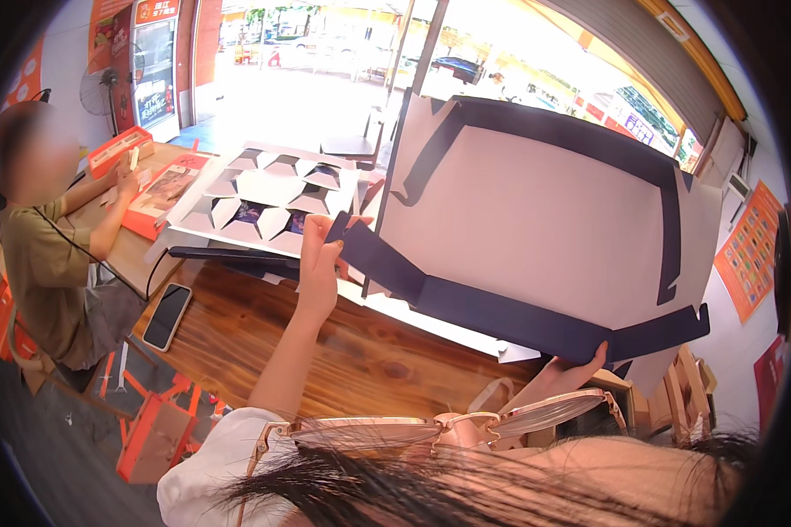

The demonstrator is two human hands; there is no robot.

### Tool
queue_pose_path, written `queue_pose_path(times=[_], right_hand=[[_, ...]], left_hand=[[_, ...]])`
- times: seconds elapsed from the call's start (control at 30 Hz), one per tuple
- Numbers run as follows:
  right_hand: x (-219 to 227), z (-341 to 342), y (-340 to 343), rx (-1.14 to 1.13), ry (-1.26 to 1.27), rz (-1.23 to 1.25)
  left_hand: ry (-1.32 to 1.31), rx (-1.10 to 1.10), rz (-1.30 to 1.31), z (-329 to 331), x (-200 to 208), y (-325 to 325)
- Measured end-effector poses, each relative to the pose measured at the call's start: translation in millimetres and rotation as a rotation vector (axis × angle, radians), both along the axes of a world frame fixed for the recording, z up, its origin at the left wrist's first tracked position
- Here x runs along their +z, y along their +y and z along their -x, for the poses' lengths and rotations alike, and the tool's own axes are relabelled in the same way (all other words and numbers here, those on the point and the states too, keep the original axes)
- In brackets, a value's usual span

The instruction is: The person assembles a cardboard box by folding and securing its flaps. They then place a decorative insert into the box and close the lid.

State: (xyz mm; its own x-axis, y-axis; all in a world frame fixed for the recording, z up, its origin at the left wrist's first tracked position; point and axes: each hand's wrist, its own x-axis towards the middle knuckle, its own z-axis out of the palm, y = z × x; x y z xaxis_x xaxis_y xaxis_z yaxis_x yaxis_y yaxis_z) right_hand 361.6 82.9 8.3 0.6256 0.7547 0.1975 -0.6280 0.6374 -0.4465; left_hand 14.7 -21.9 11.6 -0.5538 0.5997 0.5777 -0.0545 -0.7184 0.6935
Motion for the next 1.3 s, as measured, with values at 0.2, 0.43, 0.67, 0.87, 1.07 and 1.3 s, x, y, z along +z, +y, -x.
queue_pose_path(times=[0.2,0.43,0.67,0.87,1.07,1.3], right_hand=[[-3,-3,1,0.054,-0.051,-0.008],[8,23,-4,0.052,0.035,0.063],[3,13,3,0.119,0.069,-0.029],[-1,0,5,0.216,0.061,-0.087],[2,17,2,0.256,0.078,-0.07],[-7,-3,9,0.312,0.113,-0.059]], left_hand=[[0.183,-0.113,0.123,-12,10,-8],[0.228,-0.521,0.018,-2,13,-19],[0.04,-0.102,0.166,-1,8,-7],[0.13,0.064,0.144,9,13,-7],[0.061,-0.318,0.358,9,-11,-9],[-0.284,-0.474,0.237,38,-32,-1]])
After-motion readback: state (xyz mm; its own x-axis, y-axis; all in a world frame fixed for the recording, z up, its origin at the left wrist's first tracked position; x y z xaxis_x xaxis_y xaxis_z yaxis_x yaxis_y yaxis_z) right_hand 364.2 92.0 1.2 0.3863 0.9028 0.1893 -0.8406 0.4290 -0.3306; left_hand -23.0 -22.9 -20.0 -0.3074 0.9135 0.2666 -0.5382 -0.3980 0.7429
